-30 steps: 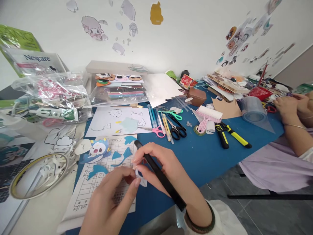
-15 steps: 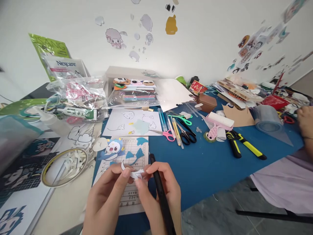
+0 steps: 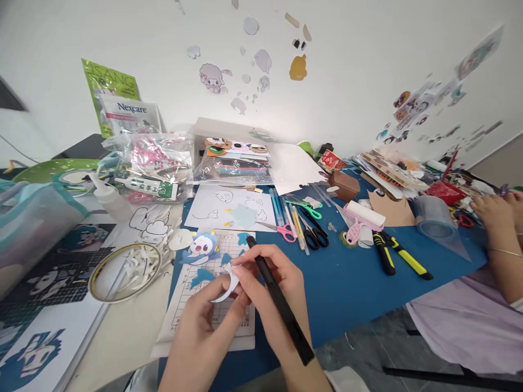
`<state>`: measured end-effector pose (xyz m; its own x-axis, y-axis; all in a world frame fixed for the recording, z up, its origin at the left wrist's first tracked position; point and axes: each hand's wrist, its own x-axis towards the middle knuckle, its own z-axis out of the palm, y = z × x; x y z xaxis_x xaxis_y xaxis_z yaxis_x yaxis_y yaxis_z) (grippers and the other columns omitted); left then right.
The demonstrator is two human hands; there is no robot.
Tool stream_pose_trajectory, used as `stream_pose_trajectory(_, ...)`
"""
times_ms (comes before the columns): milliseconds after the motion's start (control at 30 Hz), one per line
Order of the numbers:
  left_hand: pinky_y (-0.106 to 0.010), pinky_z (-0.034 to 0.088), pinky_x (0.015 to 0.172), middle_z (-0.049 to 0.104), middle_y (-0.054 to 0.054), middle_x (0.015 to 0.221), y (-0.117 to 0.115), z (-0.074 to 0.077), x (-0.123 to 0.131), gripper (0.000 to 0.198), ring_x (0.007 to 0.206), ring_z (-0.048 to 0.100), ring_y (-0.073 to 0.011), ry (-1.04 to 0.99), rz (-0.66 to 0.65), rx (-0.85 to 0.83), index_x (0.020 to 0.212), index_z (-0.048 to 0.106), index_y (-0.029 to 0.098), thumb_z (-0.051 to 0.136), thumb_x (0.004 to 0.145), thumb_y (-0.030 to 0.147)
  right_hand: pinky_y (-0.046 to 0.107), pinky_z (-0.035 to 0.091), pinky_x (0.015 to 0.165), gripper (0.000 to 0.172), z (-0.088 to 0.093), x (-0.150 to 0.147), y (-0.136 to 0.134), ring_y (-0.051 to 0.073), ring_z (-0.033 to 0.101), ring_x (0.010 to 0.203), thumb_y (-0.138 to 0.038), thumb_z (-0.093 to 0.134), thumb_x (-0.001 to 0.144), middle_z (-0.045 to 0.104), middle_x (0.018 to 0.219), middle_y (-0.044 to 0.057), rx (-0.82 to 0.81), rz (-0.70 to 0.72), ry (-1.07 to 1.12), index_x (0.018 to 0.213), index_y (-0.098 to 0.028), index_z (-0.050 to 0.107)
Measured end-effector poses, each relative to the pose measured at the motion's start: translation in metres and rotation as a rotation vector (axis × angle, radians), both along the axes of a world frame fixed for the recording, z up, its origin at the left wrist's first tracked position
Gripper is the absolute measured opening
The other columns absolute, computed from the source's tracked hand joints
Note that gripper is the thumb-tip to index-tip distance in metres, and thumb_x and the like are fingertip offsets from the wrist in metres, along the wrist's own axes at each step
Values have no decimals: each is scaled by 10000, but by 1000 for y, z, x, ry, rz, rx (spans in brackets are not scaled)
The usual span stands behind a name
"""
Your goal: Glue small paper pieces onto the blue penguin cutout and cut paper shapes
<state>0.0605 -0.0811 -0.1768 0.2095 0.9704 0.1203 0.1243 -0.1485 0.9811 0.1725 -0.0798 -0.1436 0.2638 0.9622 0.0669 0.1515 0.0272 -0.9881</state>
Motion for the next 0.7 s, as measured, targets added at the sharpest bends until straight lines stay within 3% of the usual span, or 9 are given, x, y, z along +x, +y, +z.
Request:
stream_pose_trajectory(100,-250,418,597,542,42,634,-1,-2,2,189,608,536,-134,53,-18,10,681,408,232,476,857,249,288,569,647,62,8,10,9,213,698,780,-298,681,809,741,860,44,37,84,-189,816,-241,658)
stream_pose_trajectory(200,-277,414,607,531,34,608,-2,-4,5,231,622,550,-153,114,-45,37,631,372,231,500,823,216,293,561,707,61,16,24,23,224,698,884,-281,623,861,745,899,43,53,263,-353,843,-244,668)
stream_pose_trajectory(333,-292,401,587,522,28,607,-2,-5,7,229,641,549,-173,171,-57,91,608,362,228,525,755,161,303,542,680,107,26,33,50,218,689,852,-282,569,912,736,937,52,7,468,-472,884,-240,663)
stream_pose_trajectory(467,-290,410,555,517,35,588,-1,-7,10,221,618,544,-169,207,-59,124,617,359,229,526,705,113,316,534,712,74,21,26,80,218,673,880,-257,580,897,725,956,48,6,589,-480,899,-242,652)
stream_pose_trajectory(533,-293,409,532,522,36,569,-2,-12,16,224,589,540,-167,225,2,159,615,350,229,527,661,101,314,535,718,52,12,20,91,207,666,872,-236,606,864,717,973,43,19,586,-447,903,-245,639)
stream_pose_trajectory(633,-304,392,492,498,36,493,-3,-25,29,261,512,511,-161,208,215,241,580,303,230,535,577,110,299,538,707,99,-4,12,99,174,657,806,-200,621,827,700,948,31,16,545,-395,916,-244,614)
stream_pose_trajectory(700,-299,387,481,477,46,454,-2,-34,38,228,455,471,-137,129,284,351,572,323,231,522,608,125,283,538,687,113,-11,11,99,158,651,781,-194,616,828,691,951,29,6,530,-378,928,-243,595)
